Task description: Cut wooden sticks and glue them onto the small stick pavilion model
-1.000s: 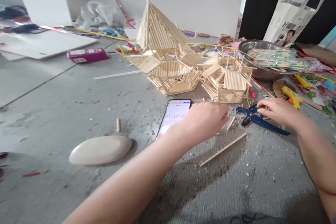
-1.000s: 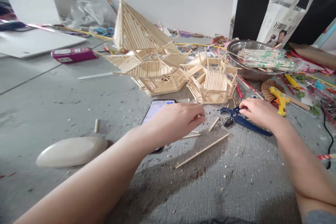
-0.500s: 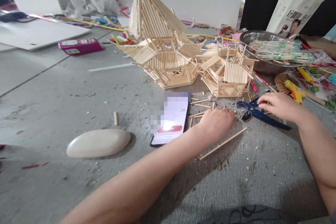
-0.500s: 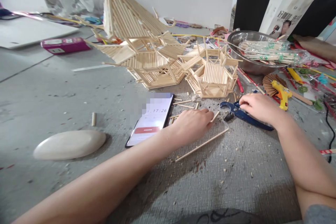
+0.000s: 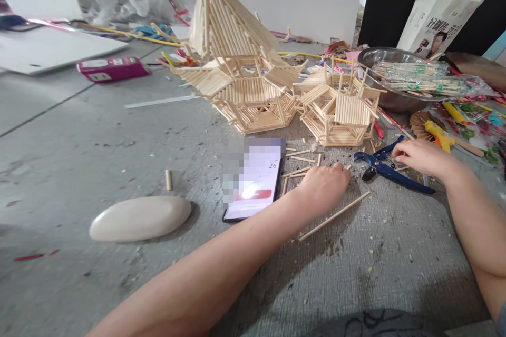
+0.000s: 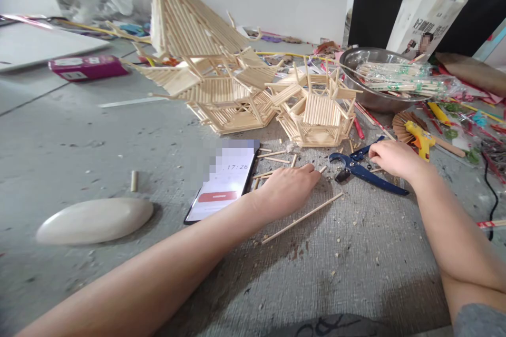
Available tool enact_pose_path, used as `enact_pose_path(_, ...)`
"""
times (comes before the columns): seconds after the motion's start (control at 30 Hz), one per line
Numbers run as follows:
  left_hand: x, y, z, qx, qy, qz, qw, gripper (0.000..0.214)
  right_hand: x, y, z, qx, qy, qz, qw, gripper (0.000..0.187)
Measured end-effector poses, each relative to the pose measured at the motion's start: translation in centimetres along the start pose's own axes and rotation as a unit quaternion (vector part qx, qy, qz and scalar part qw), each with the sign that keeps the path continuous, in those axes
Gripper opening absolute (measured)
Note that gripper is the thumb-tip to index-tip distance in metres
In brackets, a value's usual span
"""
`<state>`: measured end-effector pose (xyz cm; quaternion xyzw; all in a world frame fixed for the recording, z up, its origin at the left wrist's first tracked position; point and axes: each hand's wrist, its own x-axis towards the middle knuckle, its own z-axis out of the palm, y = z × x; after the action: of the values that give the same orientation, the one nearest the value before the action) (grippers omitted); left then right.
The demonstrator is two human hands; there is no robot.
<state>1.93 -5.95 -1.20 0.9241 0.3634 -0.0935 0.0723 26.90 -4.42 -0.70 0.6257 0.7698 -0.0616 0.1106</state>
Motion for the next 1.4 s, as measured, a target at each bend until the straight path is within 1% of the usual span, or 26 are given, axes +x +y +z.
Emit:
enact_pose_path(0.07, -0.2, 0.5, 0.0, -0.011, 0.002, 0.007, 1.0, 0.026, -0.2, 0.7, -0.1, -0.011, -0.045, 0.0, 0.999, 0.013)
enact_pose_path(0.17, -0.3, 1.1, 0.2, -0.026, 0.0, 0.023, 0.999, 0.031, -0.1, 1.2, 0.2, -0.029, -0.075, 0.003, 0.997, 0.012)
enact_pose_path(0.3, -0.2, 1.3, 0.4, -0.031, -0.029, 0.055, 0.998, 0.028, 0.4, 0.7, 0.8, -0.039, -0.091, -0.017, 0.995, 0.011)
enact_pose_path(0.43, -0.1, 1.1, 0.4, -0.031, -0.043, 0.077, 0.996, 0.023, 0.4, 0.4, 0.8, -0.027, -0.107, -0.028, 0.993, 0.012)
enact_pose_path(0.57, -0.3, 0.8, 0.4, -0.018, -0.04, 0.079, 0.996, 0.023, -0.1, 0.8, 0.5, -0.024, -0.104, -0.01, 0.994, 0.011)
enact_pose_path(0.67, -0.5, 0.4, 0.2, -0.01, -0.042, 0.075, 0.996, 0.021, -0.5, 1.6, 0.3, -0.027, -0.098, 0.023, 0.995, 0.011)
enact_pose_path(0.8, -0.8, 0.0, -0.4, -0.001, -0.044, 0.063, 0.997, 0.021, -1.8, 2.4, -0.8, -0.025, -0.058, 0.072, 0.995, 0.011)
enact_pose_path(0.87, -0.8, -0.2, -0.6, 0.003, -0.046, 0.044, 0.998, 0.021, -2.6, 2.3, -1.8, -0.008, -0.028, 0.065, 0.997, 0.012)
enact_pose_path(0.93, -0.8, -0.4, -0.8, 0.001, -0.042, 0.017, 0.999, 0.02, -3.4, 1.7, -2.9, 0.032, 0.002, 0.036, 0.999, 0.01)
enact_pose_path(0.97, -0.7, -0.4, -0.8, -0.007, -0.031, 0.002, 1.0, 0.019, -3.7, 1.2, -3.4, 0.059, 0.017, 0.022, 0.998, 0.01)
enact_pose_path(1.03, -0.5, -0.4, -0.9, -0.046, 0.021, -0.029, 0.998, 0.021, -4.0, -0.2, -3.9, 0.119, 0.046, -0.009, 0.992, 0.012)
enact_pose_path(1.1, -0.4, -0.2, -1.0, -0.117, 0.101, -0.045, 0.987, 0.028, -3.8, -1.8, -4.0, 0.189, 0.057, -0.043, 0.979, 0.013)
enact_pose_path(1.17, -0.4, 0.0, -1.0, -0.191, 0.169, -0.038, 0.966, 0.035, -3.4, -3.4, -3.5, 0.248, 0.058, -0.081, 0.964, 0.015)
enact_pose_path(1.2, -0.4, 0.1, -1.0, -0.218, 0.187, -0.029, 0.957, 0.035, -3.2, -4.1, -3.2, 0.262, 0.059, -0.097, 0.958, 0.016)
enact_pose_path(1.23, -0.4, 0.1, -1.1, -0.236, 0.191, -0.02, 0.953, 0.032, -3.0, -4.7, -2.9, 0.274, 0.063, -0.11, 0.953, 0.016)
enact_pose_path(1.3, -0.4, 0.2, -1.1, -0.244, 0.17, -0.012, 0.955, 0.027, -2.7, -5.4, -2.4, 0.299, 0.08, -0.118, 0.944, 0.018)
enact_pose_path(1.4, -0.4, -0.1, -1.3, -0.242, 0.137, -0.017, 0.96, 0.031, -2.6, -5.4, -1.9, 0.364, 0.136, -0.092, 0.917, 0.022)
